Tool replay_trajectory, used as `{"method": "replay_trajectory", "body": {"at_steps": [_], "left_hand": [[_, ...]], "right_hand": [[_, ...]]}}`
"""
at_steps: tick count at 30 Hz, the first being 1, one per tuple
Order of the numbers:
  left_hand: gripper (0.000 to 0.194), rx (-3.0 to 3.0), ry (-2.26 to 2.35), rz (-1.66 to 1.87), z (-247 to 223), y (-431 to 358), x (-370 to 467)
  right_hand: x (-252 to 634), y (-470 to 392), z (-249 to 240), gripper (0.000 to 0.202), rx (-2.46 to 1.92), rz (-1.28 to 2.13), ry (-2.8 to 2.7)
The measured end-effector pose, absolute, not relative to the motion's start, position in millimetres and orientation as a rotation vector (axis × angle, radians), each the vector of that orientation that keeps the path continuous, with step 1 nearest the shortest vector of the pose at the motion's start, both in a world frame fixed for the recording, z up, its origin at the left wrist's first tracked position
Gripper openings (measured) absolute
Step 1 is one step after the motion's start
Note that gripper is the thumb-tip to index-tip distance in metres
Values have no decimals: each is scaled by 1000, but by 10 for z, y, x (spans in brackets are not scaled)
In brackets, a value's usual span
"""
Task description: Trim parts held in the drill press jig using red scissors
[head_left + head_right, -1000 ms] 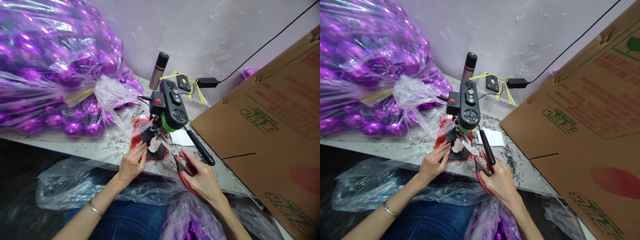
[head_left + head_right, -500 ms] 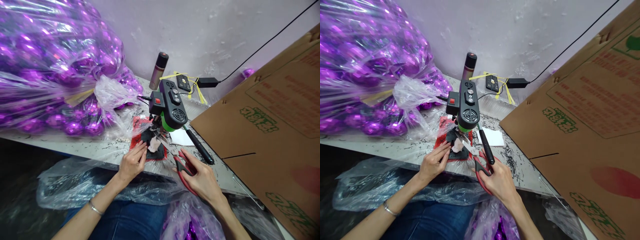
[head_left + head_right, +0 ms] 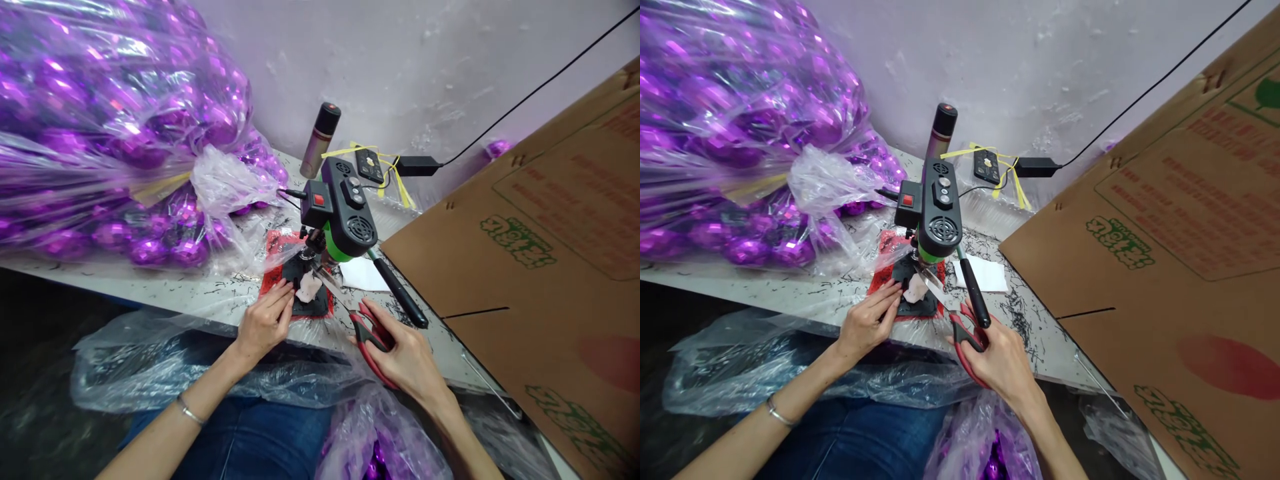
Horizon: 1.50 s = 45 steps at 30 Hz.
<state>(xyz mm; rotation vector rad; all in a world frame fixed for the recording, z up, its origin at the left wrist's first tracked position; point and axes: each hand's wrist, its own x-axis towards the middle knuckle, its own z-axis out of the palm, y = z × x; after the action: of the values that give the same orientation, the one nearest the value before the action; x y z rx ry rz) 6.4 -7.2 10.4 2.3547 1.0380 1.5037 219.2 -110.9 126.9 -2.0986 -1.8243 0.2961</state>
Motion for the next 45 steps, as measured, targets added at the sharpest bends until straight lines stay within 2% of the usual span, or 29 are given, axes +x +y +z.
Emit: {"method": "replay_trajectory", "body": {"at_steps": [11, 19, 28, 36, 45], "left_hand": [[21, 2367, 1043, 1492, 116, -76, 50], [21, 2372, 1049, 1465, 115, -83, 45], [24, 2379, 1036, 1446, 92, -75, 35], [23, 2378, 1051, 1455, 111, -91, 50], [21, 2400, 1018, 1454, 108, -83, 34]], "right_hand": [[2065, -990, 1296, 64, -2106, 251, -1858], [2235, -1082, 1373, 41, -2014, 245, -1953], [2152, -976, 1264, 47, -1968, 154, -1982], [2338, -1075, 1331, 34, -1941, 201, -2025], [2150, -933, 1278, 46, -1961, 85, -2038]]}}
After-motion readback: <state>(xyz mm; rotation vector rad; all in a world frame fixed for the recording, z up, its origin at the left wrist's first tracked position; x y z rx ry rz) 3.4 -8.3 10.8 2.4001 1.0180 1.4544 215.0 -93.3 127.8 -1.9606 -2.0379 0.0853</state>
